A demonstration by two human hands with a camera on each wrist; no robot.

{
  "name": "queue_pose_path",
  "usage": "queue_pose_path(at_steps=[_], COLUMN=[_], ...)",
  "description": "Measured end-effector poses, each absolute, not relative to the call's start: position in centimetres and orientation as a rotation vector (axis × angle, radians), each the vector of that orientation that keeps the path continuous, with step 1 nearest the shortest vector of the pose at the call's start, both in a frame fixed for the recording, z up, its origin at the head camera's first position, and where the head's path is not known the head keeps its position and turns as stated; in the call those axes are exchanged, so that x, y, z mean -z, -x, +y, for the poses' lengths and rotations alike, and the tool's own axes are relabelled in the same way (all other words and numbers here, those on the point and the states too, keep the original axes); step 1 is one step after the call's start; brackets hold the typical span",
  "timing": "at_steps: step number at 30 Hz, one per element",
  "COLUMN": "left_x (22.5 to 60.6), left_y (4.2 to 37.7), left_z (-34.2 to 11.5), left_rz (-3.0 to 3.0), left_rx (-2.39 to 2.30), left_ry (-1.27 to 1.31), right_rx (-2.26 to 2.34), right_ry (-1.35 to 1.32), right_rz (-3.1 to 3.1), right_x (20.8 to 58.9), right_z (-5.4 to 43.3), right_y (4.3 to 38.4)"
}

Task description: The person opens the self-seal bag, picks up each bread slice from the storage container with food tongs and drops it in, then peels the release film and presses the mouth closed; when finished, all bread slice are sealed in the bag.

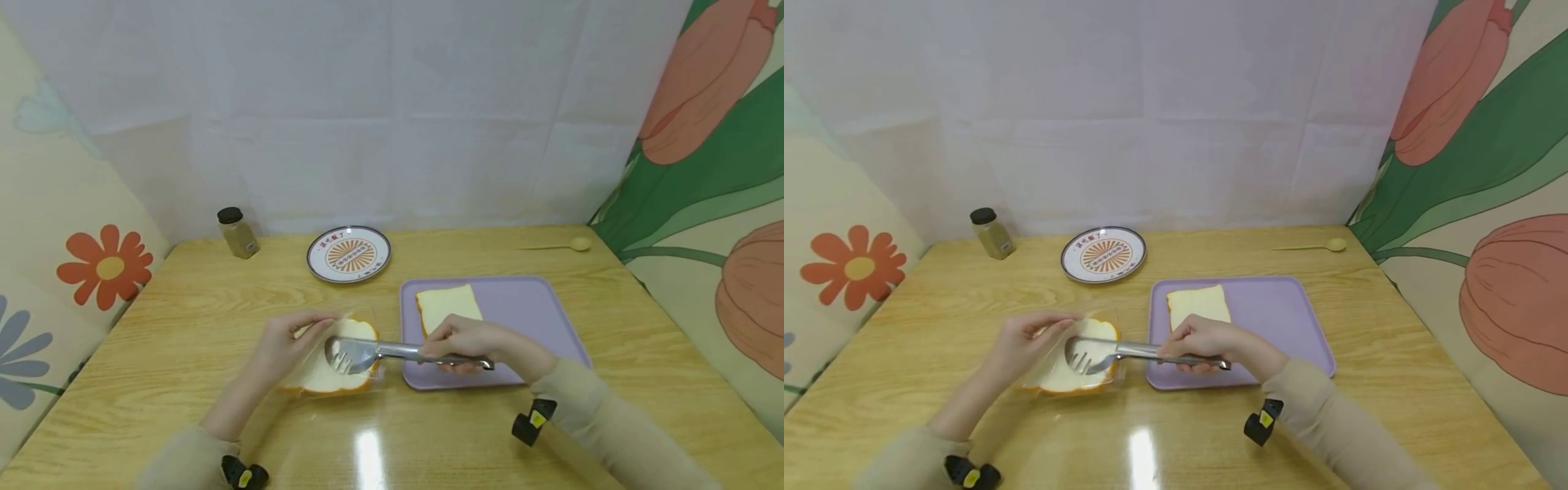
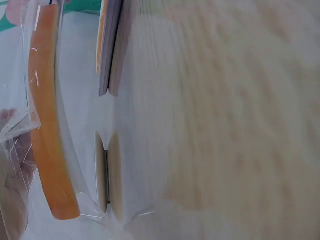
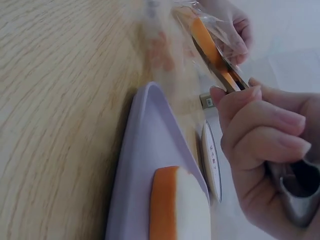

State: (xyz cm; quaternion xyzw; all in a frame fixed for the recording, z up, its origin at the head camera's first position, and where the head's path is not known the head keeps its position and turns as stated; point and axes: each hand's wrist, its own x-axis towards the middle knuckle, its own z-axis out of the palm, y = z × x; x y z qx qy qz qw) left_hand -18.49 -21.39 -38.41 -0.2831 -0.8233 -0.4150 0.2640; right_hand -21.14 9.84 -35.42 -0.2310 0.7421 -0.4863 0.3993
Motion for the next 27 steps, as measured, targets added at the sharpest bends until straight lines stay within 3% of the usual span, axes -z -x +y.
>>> queue_pose_path(at_steps=[10,17,27], left_x=[38.2,38.2,38.0], left_y=[18.1,18.0,17.9], left_z=[-21.9,-21.0,-21.4], left_rz=[-2.212,-2.224,-2.218], left_rx=[1.228,1.204,1.244], left_ry=[0.846,0.859,0.793], right_rx=[1.308,1.238,1.313], right_ry=[0.444,0.549,0.355], right_rz=[1.728,1.862,1.673], right_x=[36.0,35.4,36.0], right_z=[10.4,9.2,9.0], right_y=[21.8,21.4,21.5])
